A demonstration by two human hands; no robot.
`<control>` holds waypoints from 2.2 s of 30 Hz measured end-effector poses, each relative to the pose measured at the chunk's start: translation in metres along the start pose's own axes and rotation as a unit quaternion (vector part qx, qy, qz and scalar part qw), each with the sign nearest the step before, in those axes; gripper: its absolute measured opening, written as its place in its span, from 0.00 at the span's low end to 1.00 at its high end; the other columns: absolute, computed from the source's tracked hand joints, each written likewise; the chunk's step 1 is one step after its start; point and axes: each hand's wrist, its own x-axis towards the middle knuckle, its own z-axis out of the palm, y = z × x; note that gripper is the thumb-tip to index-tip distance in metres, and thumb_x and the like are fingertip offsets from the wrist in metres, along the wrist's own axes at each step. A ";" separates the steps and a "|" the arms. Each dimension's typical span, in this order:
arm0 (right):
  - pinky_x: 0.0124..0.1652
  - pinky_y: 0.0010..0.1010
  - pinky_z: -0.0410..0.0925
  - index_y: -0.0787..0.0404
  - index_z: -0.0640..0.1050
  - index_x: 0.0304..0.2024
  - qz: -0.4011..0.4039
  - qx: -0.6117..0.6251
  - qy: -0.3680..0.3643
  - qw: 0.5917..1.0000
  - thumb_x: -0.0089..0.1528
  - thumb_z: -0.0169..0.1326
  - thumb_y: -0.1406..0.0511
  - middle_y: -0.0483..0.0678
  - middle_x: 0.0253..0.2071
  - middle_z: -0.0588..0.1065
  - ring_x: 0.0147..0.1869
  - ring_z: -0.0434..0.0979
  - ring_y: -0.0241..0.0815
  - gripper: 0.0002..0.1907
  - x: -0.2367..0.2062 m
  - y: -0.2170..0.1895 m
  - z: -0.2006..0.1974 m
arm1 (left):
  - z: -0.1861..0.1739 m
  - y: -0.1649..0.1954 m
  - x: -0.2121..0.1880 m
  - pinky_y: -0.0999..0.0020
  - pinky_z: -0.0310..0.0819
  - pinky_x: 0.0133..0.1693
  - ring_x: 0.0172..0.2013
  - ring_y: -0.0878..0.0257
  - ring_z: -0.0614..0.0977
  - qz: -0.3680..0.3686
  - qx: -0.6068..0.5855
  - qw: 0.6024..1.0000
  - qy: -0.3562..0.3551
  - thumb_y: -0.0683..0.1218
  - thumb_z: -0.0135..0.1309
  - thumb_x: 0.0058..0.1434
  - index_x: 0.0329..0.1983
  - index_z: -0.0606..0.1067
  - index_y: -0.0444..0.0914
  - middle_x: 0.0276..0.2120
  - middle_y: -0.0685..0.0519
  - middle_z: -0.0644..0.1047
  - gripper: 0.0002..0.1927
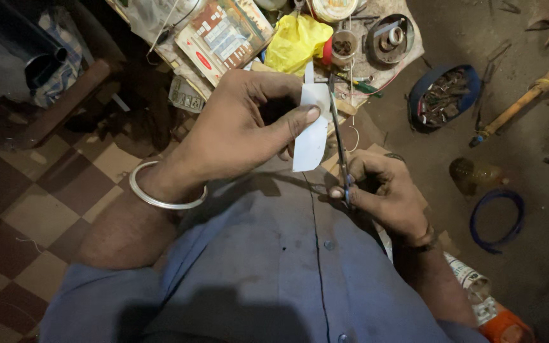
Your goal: The person cuts a strip of white insulating paper with scissors and fits the paper pieces into the slots of a copper-wound motor stator on the workbench, pressing each liner into place by hand and repeating the cut-and-fit cycle for successive slots.
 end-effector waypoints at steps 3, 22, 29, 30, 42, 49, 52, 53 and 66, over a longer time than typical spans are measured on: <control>0.38 0.25 0.62 0.61 0.72 0.28 0.007 0.068 -0.005 0.998 0.56 0.63 0.73 0.41 0.34 0.72 0.38 0.67 0.31 0.10 0.002 0.003 0.001 | -0.004 -0.002 0.001 0.77 0.78 0.28 0.27 0.74 0.81 -0.020 -0.013 1.000 0.000 0.41 0.57 0.70 0.42 0.80 0.30 0.27 0.56 0.80 0.08; 0.22 0.29 0.57 0.67 0.77 0.29 0.266 0.160 0.166 0.936 0.61 0.62 0.68 0.45 0.22 0.70 0.22 0.65 0.36 0.09 0.040 0.062 0.000 | -0.070 -0.087 0.041 0.70 0.70 0.25 0.21 0.72 0.76 -0.166 0.072 0.982 0.044 0.43 0.59 0.56 0.32 0.79 0.32 0.18 0.58 0.77 0.07; 0.25 0.28 0.60 0.67 0.79 0.35 0.359 0.021 0.298 0.884 0.66 0.57 0.61 0.44 0.25 0.72 0.26 0.68 0.33 0.14 0.004 0.134 -0.011 | -0.176 -0.236 0.053 0.58 0.84 0.32 0.30 0.58 0.88 -0.219 -0.005 0.944 0.246 0.40 0.54 0.51 0.32 0.70 0.32 0.29 0.47 0.82 0.08; 0.26 0.28 0.61 0.66 0.80 0.37 0.427 0.005 0.350 0.834 0.67 0.55 0.60 0.45 0.25 0.74 0.27 0.69 0.34 0.14 -0.005 0.148 -0.007 | -0.196 -0.251 0.059 0.58 0.81 0.33 0.31 0.55 0.86 -0.215 0.114 0.925 0.290 0.41 0.55 0.53 0.35 0.74 0.32 0.30 0.44 0.82 0.08; 0.30 0.39 0.66 0.73 0.78 0.30 0.597 0.038 0.272 0.754 0.63 0.61 0.55 0.57 0.25 0.71 0.28 0.71 0.47 0.23 -0.098 0.321 0.037 | -0.325 -0.291 0.197 0.55 0.77 0.52 0.45 0.49 0.84 -0.061 0.518 0.802 0.291 0.46 0.63 0.59 0.37 0.86 0.44 0.41 0.47 0.83 0.05; 0.33 0.38 0.67 0.71 0.80 0.31 0.596 -0.045 0.174 0.783 0.62 0.60 0.53 0.57 0.26 0.73 0.29 0.73 0.46 0.24 -0.110 0.321 0.044 | -0.320 -0.295 0.204 0.53 0.73 0.49 0.53 0.47 0.79 -0.106 0.565 0.775 0.263 0.58 0.75 0.40 0.41 0.82 0.37 0.56 0.48 0.78 0.29; 0.34 0.38 0.68 0.71 0.81 0.31 0.591 -0.060 0.160 0.788 0.61 0.60 0.52 0.57 0.26 0.74 0.30 0.74 0.46 0.24 -0.111 0.320 0.047 | -0.320 -0.297 0.204 0.52 0.73 0.50 0.52 0.47 0.79 -0.130 0.540 0.783 0.279 0.58 0.74 0.44 0.41 0.82 0.38 0.56 0.48 0.77 0.27; 0.35 0.37 0.68 0.70 0.81 0.31 0.590 -0.063 0.156 0.790 0.61 0.60 0.52 0.57 0.26 0.75 0.30 0.74 0.46 0.25 -0.114 0.318 0.048 | -0.319 -0.299 0.206 0.52 0.73 0.50 0.51 0.47 0.79 -0.137 0.538 0.780 0.287 0.58 0.74 0.44 0.40 0.82 0.38 0.55 0.48 0.78 0.27; 0.45 0.35 0.70 0.62 0.86 0.40 0.602 -0.051 0.132 0.786 0.60 0.55 0.48 0.57 0.32 0.82 0.38 0.80 0.47 0.25 -0.153 0.320 0.067 | -0.333 -0.313 0.225 0.51 0.78 0.41 0.40 0.42 0.83 -0.057 0.648 0.749 0.128 0.37 0.56 0.53 0.46 0.84 0.59 0.49 0.38 0.75 0.25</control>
